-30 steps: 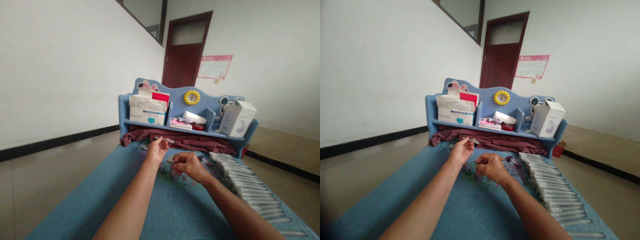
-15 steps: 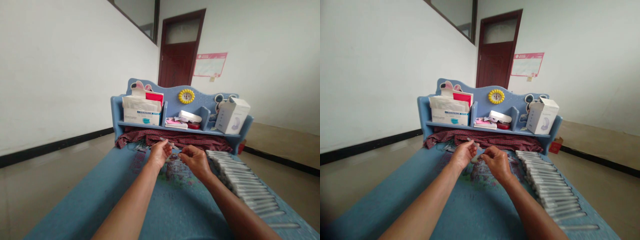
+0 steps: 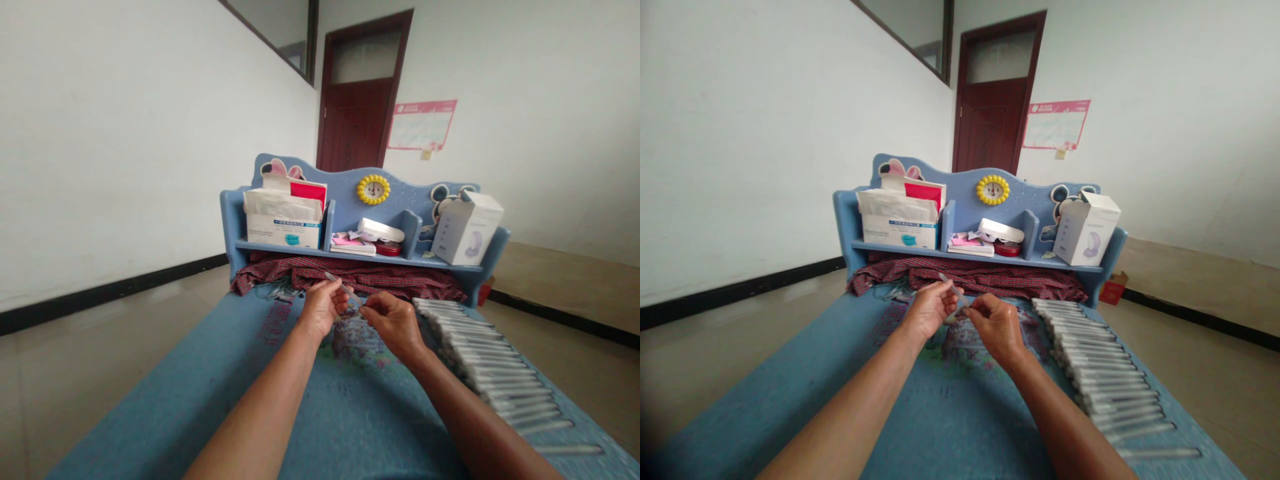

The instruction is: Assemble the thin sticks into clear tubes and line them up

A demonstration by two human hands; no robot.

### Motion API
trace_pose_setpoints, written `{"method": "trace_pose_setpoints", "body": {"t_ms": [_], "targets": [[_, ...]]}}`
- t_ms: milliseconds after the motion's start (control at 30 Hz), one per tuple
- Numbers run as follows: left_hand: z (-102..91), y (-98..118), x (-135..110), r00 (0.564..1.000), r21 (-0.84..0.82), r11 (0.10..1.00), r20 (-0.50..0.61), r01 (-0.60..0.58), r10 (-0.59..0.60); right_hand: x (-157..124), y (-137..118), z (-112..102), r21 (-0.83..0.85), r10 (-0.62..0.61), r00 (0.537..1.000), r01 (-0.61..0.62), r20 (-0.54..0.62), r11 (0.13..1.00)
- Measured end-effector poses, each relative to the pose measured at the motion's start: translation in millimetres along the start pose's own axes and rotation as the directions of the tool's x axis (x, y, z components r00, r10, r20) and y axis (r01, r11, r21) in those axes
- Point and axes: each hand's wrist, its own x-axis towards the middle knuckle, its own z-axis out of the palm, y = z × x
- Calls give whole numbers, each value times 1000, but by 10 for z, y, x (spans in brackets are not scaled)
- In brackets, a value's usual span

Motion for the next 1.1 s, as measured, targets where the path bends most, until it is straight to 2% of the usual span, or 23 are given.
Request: {"method": "trace_pose_setpoints", "body": {"t_ms": [267,600,1100], "targets": [[16,6,-9,999,43,999,9,-33,33,-10,53,19,-15,-52,998,52,-22,999],[46,12,-49,997,109,991,23,-77,75,-33,64,16,21,-35,999,36,-17,999],[72,17,-87,991,172,980,110,-99,81,-92,47,13,-15,-85,995,84,-54,996]]}}
